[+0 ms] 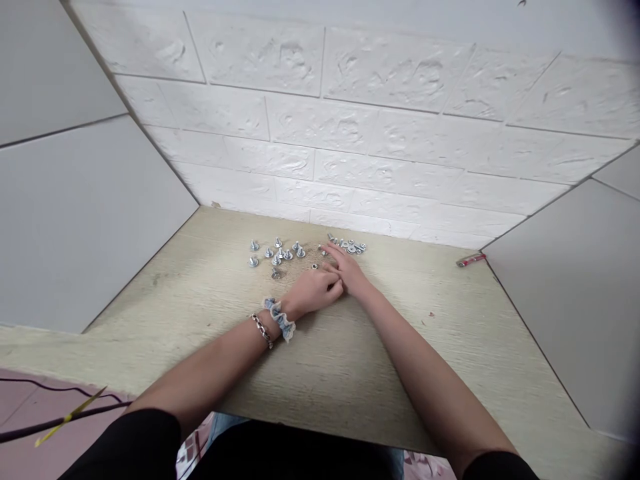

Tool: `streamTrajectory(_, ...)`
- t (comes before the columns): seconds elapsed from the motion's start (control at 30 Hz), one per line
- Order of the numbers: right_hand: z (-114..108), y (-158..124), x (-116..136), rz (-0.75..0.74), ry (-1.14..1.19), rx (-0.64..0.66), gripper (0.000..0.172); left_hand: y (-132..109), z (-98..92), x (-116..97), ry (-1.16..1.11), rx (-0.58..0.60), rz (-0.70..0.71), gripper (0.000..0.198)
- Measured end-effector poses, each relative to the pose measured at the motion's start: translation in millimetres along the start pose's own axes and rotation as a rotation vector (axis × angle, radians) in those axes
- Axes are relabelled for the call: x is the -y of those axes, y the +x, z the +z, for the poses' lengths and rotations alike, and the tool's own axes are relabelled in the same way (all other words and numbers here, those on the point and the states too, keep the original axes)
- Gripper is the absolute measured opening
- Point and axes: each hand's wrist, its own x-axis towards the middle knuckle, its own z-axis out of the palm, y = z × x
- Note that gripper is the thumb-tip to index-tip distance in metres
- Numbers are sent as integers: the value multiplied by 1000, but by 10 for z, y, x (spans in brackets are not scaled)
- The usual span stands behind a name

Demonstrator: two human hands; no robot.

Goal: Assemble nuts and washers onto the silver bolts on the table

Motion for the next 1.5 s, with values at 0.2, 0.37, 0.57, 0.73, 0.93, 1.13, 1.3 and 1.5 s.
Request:
streamTrajectory(0.2, 5, -24, 8, 19, 71, -121, 28, 47, -66, 113, -120, -98, -190, 32)
streamTrajectory(0.37, 25, -40, 52, 78, 12, -148, 19, 64, -35, 172, -64, -61, -249, 33)
streamTrajectory(0.57, 68, -52, 87, 48, -164, -103, 34, 60, -7, 184, -4, 15, -239, 34)
streamTrajectory(0.73, 34, -42, 96, 87, -246, -72, 16, 60, -9, 187, -9, 26, -212, 33)
streamTrajectory(0.93, 10, -72, 87, 52, -188, -127, 14, 57, 25, 202, -37, -27, -289, 26)
streamTrajectory(1.13, -8, -113, 125, 13, 24, -215, 15, 60, 16, 261, -156, -80, -262, 37)
streamTrajectory(1.3, -20, -131, 181, -16, 35, -260, 21, 82, -2, 294, -204, -79, -186, 29)
streamTrajectory(1.5, -28, -133, 196, 59, 159, -280, 29, 97, -11, 288, -267, -123, -260, 30)
